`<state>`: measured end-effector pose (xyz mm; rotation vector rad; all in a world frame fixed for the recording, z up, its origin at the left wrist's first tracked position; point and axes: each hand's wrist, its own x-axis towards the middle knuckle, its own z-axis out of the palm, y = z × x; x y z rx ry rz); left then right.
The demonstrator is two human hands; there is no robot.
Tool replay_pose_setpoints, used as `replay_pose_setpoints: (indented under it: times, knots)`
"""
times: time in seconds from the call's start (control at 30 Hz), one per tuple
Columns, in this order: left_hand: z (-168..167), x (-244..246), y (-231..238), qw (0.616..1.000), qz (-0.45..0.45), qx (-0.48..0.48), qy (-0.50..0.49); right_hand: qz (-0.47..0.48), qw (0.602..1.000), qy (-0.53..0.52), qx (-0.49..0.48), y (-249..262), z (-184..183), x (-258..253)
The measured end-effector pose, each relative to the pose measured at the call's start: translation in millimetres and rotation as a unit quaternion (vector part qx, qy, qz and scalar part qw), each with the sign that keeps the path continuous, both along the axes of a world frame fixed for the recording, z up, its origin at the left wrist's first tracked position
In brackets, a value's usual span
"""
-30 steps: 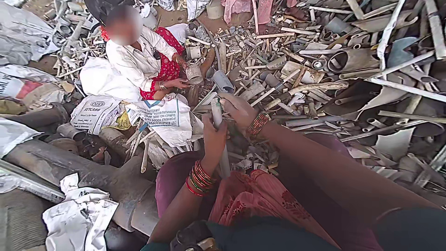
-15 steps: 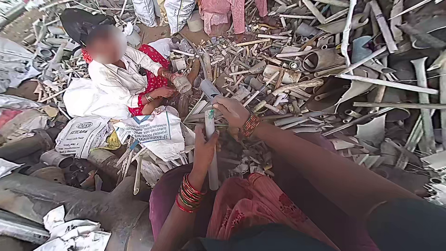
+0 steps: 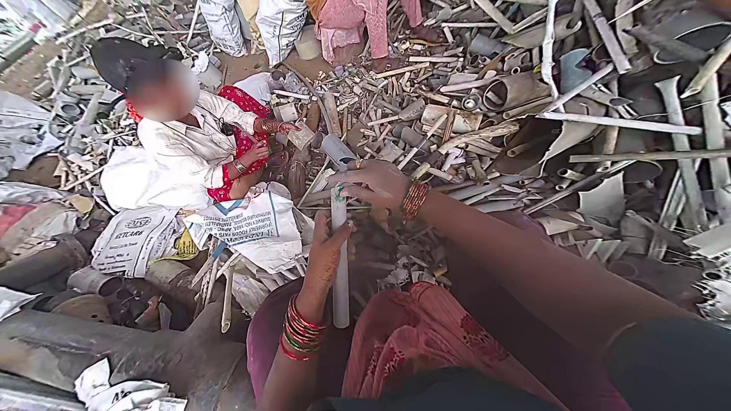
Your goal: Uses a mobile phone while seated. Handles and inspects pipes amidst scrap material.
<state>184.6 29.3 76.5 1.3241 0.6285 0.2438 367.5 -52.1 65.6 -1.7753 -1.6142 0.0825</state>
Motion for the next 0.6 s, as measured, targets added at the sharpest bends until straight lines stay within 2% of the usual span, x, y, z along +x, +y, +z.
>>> replay_pose_setpoints:
  times: [0.27, 0.6]
  knots:
    - [3.2, -2.4, -1.2, 1.0, 0.001, 0.005, 0.016, 0.01, 0.997, -0.066, 0.037, 1.3, -3.9, 3.0]
    - [2.1, -2.2, -7.3, 1.0, 0.025, -0.017, -0.004, 0.019, 0.993, -0.083, 0.08, 2.5, -9.1, 5.4]
